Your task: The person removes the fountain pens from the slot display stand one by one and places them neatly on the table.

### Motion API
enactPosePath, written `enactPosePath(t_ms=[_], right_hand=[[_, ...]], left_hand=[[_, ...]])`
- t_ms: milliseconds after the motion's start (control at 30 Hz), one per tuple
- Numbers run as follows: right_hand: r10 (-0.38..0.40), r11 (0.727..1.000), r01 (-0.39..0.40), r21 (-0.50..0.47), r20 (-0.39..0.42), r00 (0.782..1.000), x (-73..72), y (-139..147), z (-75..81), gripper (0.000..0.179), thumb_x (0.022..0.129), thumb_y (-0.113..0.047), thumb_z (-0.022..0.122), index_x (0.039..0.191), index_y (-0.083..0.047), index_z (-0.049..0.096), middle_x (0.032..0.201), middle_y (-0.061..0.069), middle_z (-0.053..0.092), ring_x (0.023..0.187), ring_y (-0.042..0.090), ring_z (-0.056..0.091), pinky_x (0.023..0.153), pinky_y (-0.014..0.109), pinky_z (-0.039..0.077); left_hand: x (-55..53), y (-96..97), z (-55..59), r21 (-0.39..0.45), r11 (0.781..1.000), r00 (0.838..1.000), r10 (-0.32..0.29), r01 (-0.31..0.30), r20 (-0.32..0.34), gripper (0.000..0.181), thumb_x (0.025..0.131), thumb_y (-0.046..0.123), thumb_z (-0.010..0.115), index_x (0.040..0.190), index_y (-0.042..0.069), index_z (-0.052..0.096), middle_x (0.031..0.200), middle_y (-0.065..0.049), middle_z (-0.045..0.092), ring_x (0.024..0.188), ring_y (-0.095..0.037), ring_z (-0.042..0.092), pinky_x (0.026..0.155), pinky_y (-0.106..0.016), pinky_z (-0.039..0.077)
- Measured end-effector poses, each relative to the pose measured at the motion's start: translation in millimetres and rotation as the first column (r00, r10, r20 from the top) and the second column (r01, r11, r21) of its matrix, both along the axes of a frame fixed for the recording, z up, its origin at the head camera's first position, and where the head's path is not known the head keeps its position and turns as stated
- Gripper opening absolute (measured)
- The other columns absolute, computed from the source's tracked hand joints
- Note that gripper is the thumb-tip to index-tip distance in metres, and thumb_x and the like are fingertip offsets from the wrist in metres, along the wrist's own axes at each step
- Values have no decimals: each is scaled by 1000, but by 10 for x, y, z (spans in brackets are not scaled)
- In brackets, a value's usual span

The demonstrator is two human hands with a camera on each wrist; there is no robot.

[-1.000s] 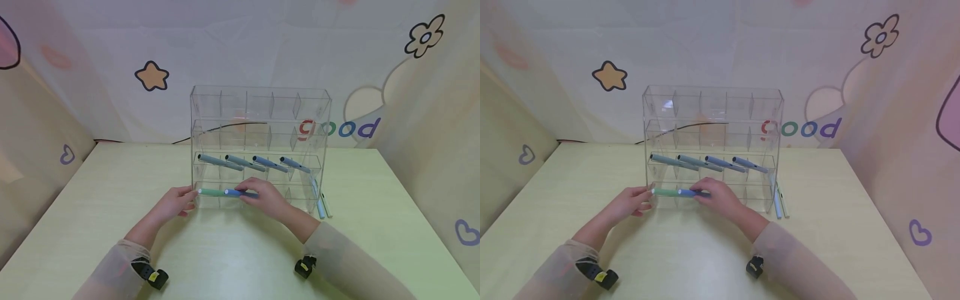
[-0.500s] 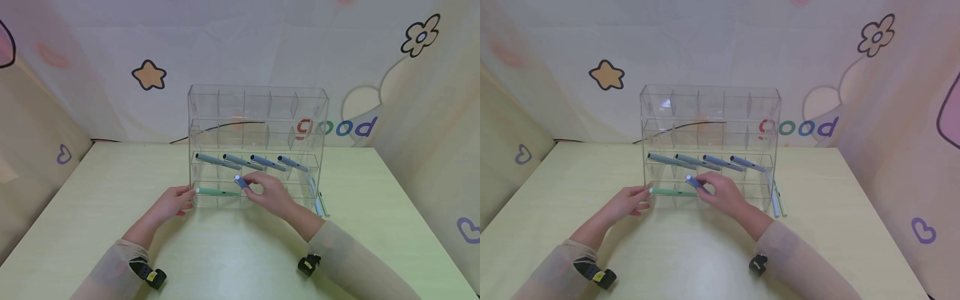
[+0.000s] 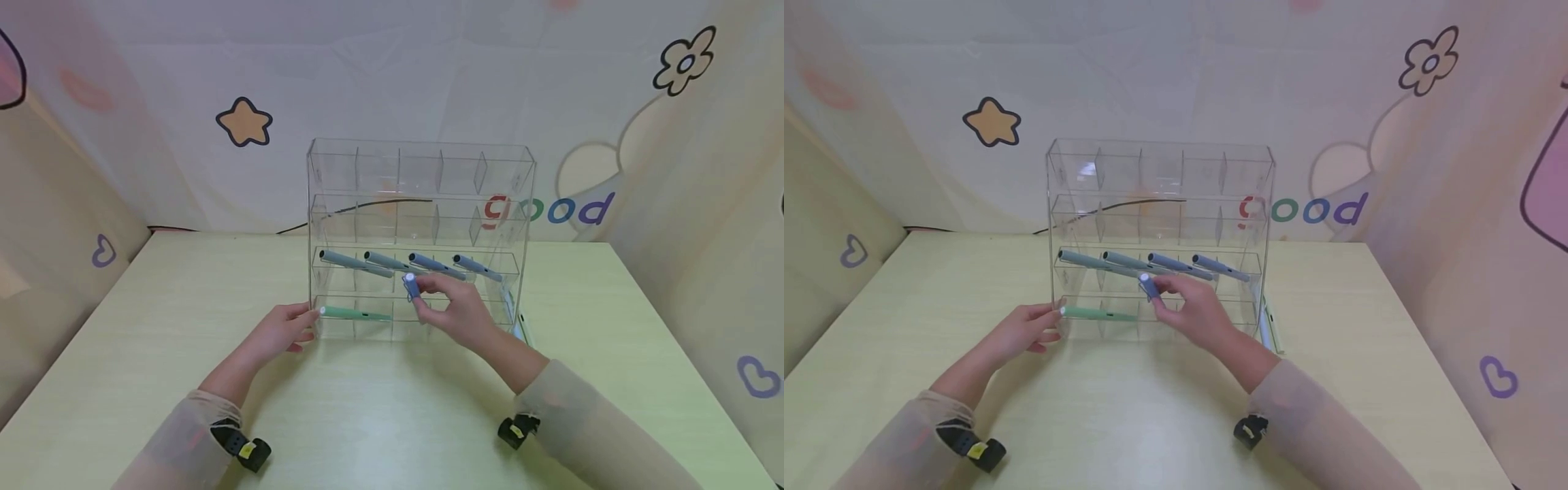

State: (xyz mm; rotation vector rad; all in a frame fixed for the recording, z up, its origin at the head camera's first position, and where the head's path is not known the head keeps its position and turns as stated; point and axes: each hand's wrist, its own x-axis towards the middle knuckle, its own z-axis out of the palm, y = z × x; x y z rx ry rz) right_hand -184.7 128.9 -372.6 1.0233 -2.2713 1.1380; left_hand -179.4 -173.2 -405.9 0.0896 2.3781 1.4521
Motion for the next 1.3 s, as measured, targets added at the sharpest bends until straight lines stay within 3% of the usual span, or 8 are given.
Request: enactPosePath(t_ms=[133,233,533,700,900,1100,1300], right_hand=[[-7,999,5,-35,-43,999,-8,52,41,23,75,6,71,97,3,66,90,10,69,82,21,66,75,33,54],[-43,998,42,-43,-31,999,-2,93,91,24,74,7,71,98,4,66,90,10,69,82,22,66,76,34,54],[-122,987,138,-85,169,978,95,267,295,26,80,7,66,106,3,63,95,11,69,88,22,65,85,41,50],[-166,975,196,-100,250,954,144,419,349,26,84,5,63,109,3,60,97,11,68,90,16,63,88,30,48],[-202,965,243,-94,322,925,177,641,290,27,86,1,62,113,2,59,100,11,67,91,3,60,86,19,47],[-244,956,283,-72,339,909,215,840,255,26,88,0,61,112,5,58,100,15,66,90,5,61,83,14,46],[-290,938,341,-64,396,871,236,1030,260,26,91,-5,57,116,6,56,102,17,63,89,7,60,81,11,45]], left_hand=[[-17,-9,-6,0,1000,1000,-1,1,-2,50,97,32,47,135,-1,46,131,-25,49,104,-32,61,71,-34,53],[-35,-15,-11,-7,1000,1000,2,-2,1,51,97,33,48,135,0,46,131,-25,49,103,-31,61,71,-34,53],[-34,-1,0,-14,1000,1000,9,-9,12,51,97,33,48,136,-1,45,130,-26,49,103,-31,61,71,-34,53],[-19,2,5,-15,1000,1000,10,-10,15,52,97,33,47,136,-1,44,131,-26,49,104,-31,61,72,-35,53],[-6,0,15,-10,1000,1000,3,-2,9,52,97,33,47,136,-1,45,130,-25,49,104,-31,61,72,-34,53],[-5,-3,4,-15,1000,1000,1,-1,9,53,97,34,47,137,-1,43,130,-25,49,103,-30,61,72,-35,53],[5,-2,3,-14,1000,1000,3,-3,7,53,97,34,47,137,-1,43,131,-25,49,104,-31,61,72,-35,53]])
